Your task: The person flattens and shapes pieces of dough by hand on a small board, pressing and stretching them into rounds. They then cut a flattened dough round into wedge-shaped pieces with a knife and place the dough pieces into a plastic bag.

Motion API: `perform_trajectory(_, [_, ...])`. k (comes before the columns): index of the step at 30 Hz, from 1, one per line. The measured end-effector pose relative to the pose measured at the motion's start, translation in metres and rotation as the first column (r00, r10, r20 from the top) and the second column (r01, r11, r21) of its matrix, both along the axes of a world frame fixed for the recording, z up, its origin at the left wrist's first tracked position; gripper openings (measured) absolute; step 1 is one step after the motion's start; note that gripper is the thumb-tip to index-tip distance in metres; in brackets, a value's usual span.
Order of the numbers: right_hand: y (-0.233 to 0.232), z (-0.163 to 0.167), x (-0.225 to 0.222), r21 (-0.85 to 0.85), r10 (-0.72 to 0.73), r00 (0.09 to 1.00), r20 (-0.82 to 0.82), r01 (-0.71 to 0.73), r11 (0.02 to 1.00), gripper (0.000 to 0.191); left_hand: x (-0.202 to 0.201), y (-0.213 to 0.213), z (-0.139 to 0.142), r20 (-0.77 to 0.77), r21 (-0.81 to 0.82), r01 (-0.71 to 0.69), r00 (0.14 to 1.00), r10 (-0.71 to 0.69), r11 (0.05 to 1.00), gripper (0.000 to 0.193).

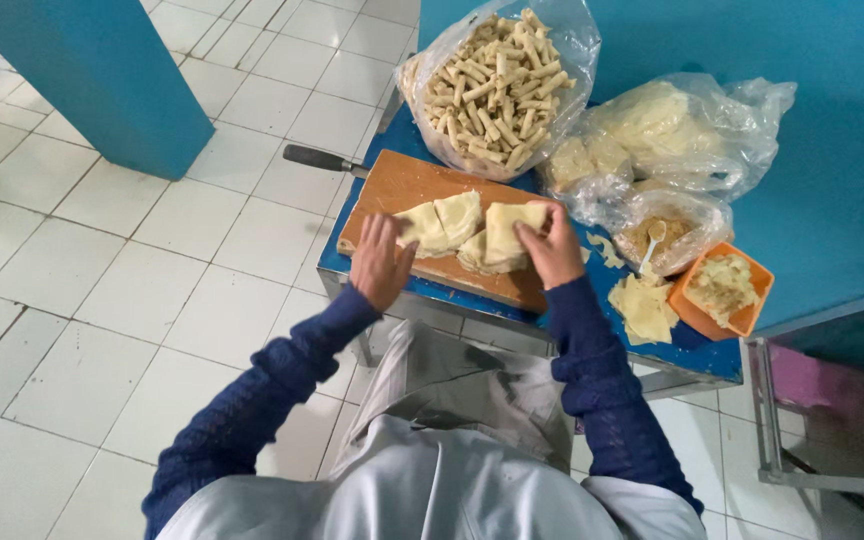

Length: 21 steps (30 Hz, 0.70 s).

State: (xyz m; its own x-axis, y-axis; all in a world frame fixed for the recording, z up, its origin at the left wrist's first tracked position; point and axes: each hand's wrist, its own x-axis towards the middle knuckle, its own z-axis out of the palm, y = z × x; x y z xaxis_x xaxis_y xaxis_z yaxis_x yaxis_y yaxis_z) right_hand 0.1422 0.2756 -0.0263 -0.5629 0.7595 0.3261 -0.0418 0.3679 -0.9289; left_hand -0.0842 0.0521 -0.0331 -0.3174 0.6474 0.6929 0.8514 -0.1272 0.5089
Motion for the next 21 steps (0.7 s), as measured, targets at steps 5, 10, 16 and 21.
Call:
perform_trajectory(5, [-0.039, -0.002, -0.021, 0.655, -0.439, 0.868, 0.234, 0.193, 0.731, 0.038, 0.035, -0.095, -0.137, -0.091, -0.264, 0.1, 0.988, -0.128, 0.959, 0.016])
perform_trajectory(10, [-0.047, 0.011, 0.037, 0.672, -0.331, 0.93, 0.158, 0.145, 0.727, 0.034, 0.069, -0.197, -0.235, 0.202, -0.85, 0.169, 0.979, 0.012, 0.499, 0.024])
perform_trajectory(16, [-0.093, -0.088, 0.189, -0.701, 0.614, 0.644, 0.456, -0.165, 0.693, 0.042, 0.076, -0.194, -0.237, 0.401, -0.914, 0.333, 0.823, 0.402, 0.23, 0.022])
perform_trajectory(21, [-0.111, -0.179, 0.208, -0.468, 0.184, 0.613, 0.769, 0.342, 0.815, 0.041, 0.078, -0.15, -0.206, 0.43, -0.902, 0.354, 0.778, 0.458, 0.247, 0.02])
